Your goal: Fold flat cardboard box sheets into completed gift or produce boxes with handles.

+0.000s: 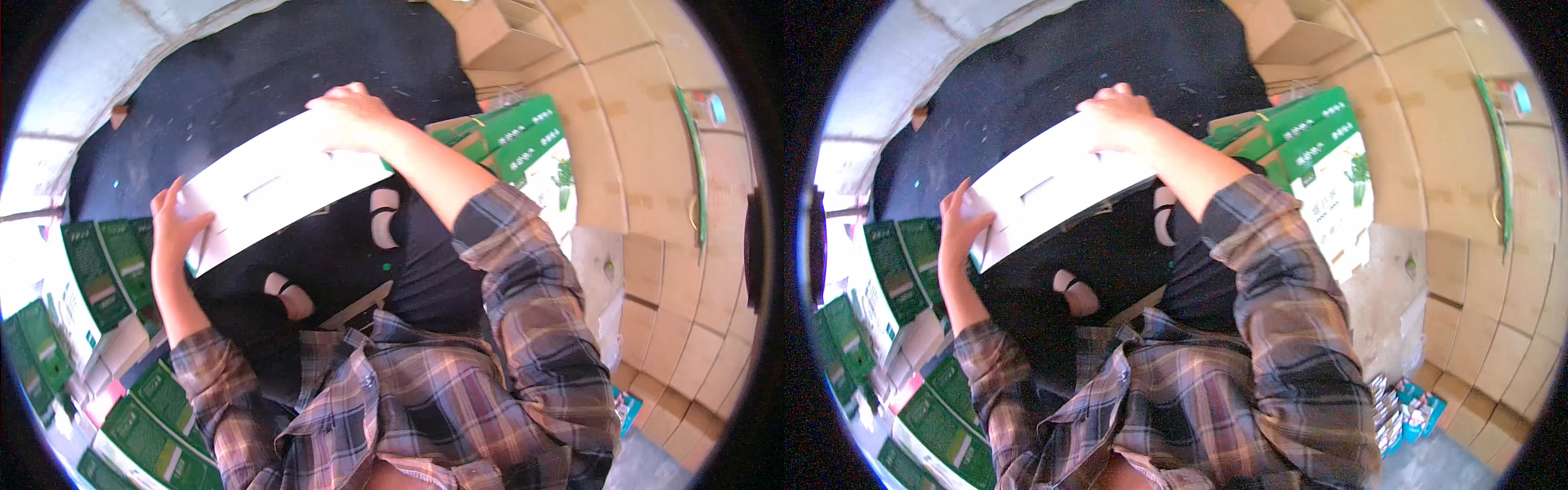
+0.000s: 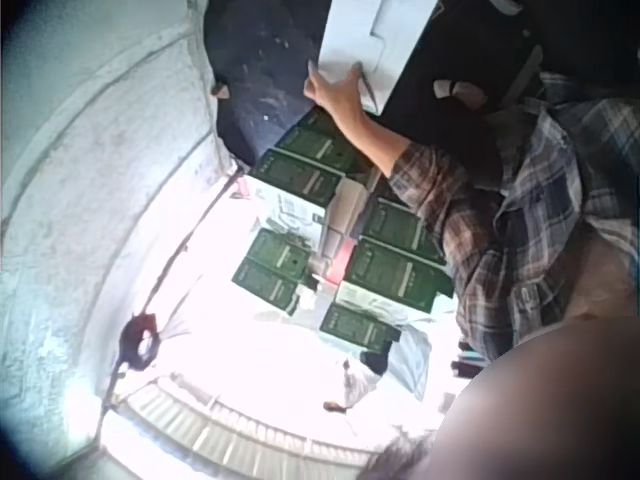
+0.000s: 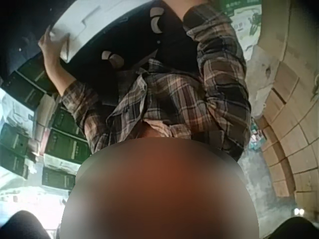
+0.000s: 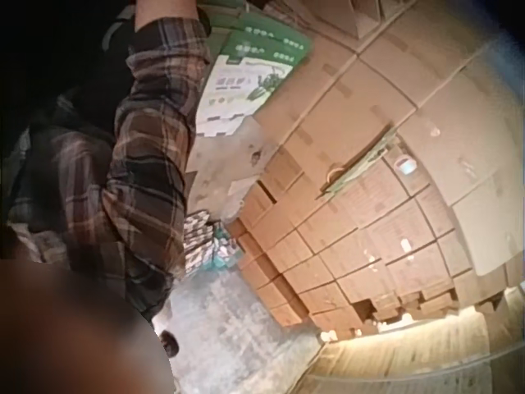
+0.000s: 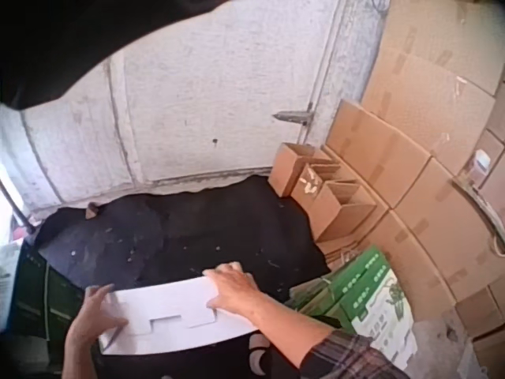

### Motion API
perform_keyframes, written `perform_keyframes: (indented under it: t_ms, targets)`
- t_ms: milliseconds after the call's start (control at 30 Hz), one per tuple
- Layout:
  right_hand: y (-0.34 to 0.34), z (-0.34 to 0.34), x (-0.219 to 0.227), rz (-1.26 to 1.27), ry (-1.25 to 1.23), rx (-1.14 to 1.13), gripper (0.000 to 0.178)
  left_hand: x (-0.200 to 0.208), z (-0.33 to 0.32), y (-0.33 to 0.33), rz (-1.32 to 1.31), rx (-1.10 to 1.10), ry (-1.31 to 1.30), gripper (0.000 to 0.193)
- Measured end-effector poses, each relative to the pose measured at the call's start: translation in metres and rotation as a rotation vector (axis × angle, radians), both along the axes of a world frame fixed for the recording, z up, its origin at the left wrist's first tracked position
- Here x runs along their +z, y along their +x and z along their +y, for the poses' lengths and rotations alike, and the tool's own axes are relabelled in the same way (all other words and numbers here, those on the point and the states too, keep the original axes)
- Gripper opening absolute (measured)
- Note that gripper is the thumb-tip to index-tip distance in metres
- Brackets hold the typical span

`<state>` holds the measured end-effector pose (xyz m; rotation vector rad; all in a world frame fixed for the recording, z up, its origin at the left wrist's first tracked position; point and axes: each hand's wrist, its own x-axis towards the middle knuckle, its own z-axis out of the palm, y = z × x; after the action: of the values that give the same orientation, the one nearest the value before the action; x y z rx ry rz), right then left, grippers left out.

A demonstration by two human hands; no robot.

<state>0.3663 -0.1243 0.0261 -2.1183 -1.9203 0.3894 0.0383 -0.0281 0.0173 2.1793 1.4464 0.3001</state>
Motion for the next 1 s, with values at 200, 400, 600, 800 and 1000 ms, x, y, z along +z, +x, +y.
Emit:
perform_keyframes:
  t_ms: [200, 400, 600, 800, 1000]
  targets:
    - [-0.002, -0.009, -0.002, -0.085, -0.091, 0.034, 0.057, -0.002, -0.013, 0.023, 0.138, 0.063, 0.078, 0.068]
    - [-0.011, -0.008, -0.01, -0.21, -0.015, 0.05, 0.054, 0.004, -0.027, 0.033, 0.277, 0.15, 0.161, 0.064]
    - [0.026, 0.004, -0.037, 0.029, -0.044, 0.001, 0.038, -0.016, 0.0, 0.01, 0.157, 0.132, 0.016, 0.047]
    - [0.07, -0.011, -0.061, 0.985, -0.524, -0.588, 0.044, -0.029, 0.026, -0.037, -0.339, 0.649, -0.908, 0.051]
    - [0.098, -0.025, -0.079, 1.24, -0.762, -0.527, 0.042, -0.027, 0.021, -0.022, -0.418, 0.593, -1.104, 0.03]
